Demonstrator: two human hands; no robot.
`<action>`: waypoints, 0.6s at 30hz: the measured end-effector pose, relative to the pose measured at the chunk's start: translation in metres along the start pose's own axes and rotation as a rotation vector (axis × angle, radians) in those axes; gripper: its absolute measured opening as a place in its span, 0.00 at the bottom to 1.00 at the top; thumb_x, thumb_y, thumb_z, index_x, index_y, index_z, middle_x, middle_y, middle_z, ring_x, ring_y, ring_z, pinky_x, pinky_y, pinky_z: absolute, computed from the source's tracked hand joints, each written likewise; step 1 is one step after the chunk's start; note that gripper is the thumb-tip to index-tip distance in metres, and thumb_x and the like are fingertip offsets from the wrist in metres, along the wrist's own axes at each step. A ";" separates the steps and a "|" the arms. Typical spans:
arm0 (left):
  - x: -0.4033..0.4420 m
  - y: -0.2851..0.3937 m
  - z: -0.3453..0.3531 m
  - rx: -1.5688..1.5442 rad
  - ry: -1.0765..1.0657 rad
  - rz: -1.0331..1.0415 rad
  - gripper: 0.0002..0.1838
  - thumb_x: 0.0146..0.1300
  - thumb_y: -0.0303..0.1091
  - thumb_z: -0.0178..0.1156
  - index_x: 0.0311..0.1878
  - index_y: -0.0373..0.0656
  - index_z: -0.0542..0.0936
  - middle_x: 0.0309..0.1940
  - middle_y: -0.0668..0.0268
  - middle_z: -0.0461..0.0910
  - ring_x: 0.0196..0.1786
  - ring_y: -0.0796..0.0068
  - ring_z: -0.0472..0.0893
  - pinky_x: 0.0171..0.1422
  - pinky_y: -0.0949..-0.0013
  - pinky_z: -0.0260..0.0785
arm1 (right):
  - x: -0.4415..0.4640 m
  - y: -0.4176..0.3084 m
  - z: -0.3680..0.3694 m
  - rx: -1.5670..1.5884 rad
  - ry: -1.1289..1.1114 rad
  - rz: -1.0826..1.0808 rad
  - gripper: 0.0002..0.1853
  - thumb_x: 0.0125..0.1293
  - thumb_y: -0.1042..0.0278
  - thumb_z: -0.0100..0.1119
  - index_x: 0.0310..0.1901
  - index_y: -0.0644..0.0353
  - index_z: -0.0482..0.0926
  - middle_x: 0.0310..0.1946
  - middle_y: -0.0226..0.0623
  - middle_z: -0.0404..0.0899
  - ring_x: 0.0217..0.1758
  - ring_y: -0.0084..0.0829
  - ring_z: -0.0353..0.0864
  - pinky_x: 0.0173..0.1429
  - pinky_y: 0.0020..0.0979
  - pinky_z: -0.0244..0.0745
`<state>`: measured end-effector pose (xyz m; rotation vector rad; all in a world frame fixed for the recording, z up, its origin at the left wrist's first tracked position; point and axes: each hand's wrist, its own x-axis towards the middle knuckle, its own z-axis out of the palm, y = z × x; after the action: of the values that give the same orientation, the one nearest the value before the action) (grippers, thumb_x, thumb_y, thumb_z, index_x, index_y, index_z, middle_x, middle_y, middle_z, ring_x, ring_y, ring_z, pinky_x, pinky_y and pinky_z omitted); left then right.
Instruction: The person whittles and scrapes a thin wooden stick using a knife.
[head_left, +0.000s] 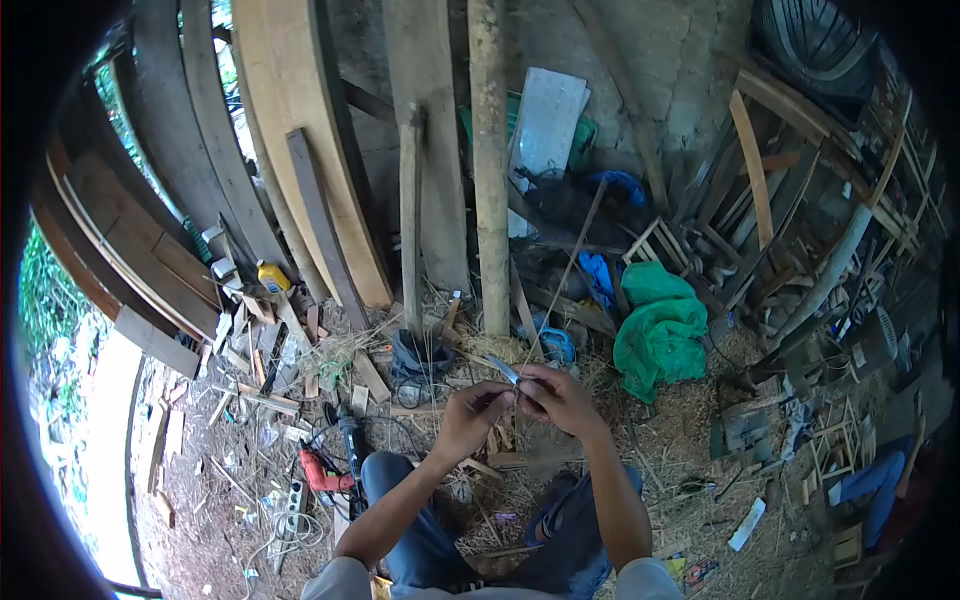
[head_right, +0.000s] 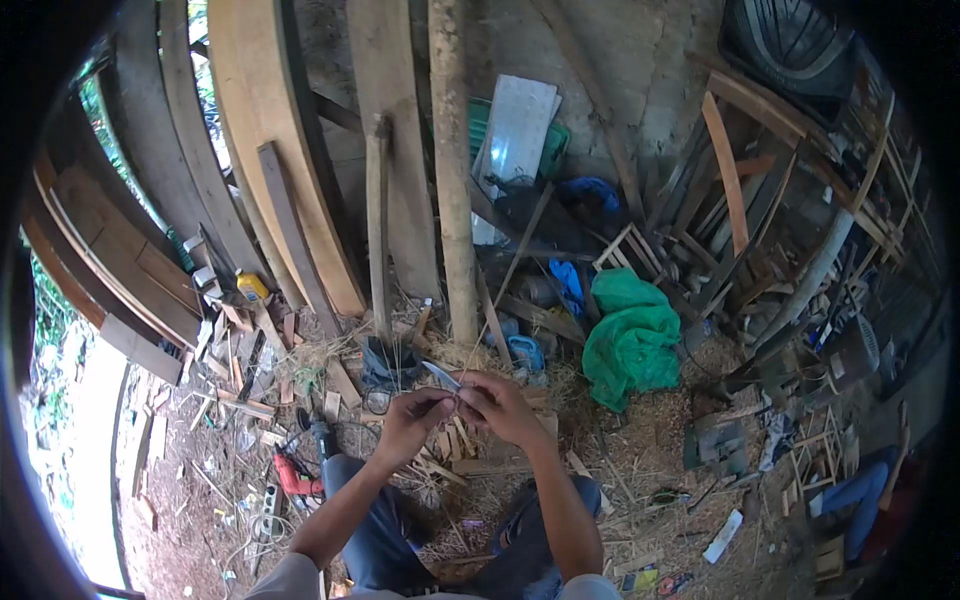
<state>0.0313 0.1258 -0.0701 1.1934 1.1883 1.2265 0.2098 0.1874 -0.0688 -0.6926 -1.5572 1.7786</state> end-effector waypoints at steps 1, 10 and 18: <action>0.010 -0.004 -0.001 0.027 -0.027 -0.033 0.10 0.65 0.29 0.62 0.45 0.33 0.81 0.30 0.68 0.80 0.31 0.83 0.76 0.37 0.76 0.68 | 0.008 0.007 -0.007 0.011 0.012 0.004 0.15 0.74 0.69 0.47 0.58 0.62 0.72 0.23 0.26 0.70 0.22 0.15 0.64 0.25 0.21 0.59; 0.050 -0.065 -0.012 0.160 -0.061 -0.029 0.08 0.64 0.28 0.63 0.42 0.34 0.81 0.25 0.69 0.78 0.26 0.85 0.71 0.31 0.75 0.65 | 0.023 0.078 -0.018 0.230 0.278 0.214 0.10 0.71 0.72 0.52 0.48 0.66 0.79 0.22 0.25 0.70 0.21 0.14 0.64 0.23 0.19 0.56; 0.034 -0.070 -0.033 0.144 -0.120 -0.146 0.08 0.63 0.31 0.63 0.42 0.37 0.82 0.27 0.68 0.80 0.29 0.85 0.75 0.33 0.76 0.67 | 0.040 0.072 -0.050 0.204 0.490 0.215 0.11 0.71 0.67 0.54 0.47 0.65 0.79 0.20 0.25 0.68 0.16 0.14 0.58 0.20 0.20 0.52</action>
<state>-0.0003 0.1603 -0.1411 1.2445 1.2675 0.9604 0.2121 0.2446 -0.1457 -1.1255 -0.9903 1.7175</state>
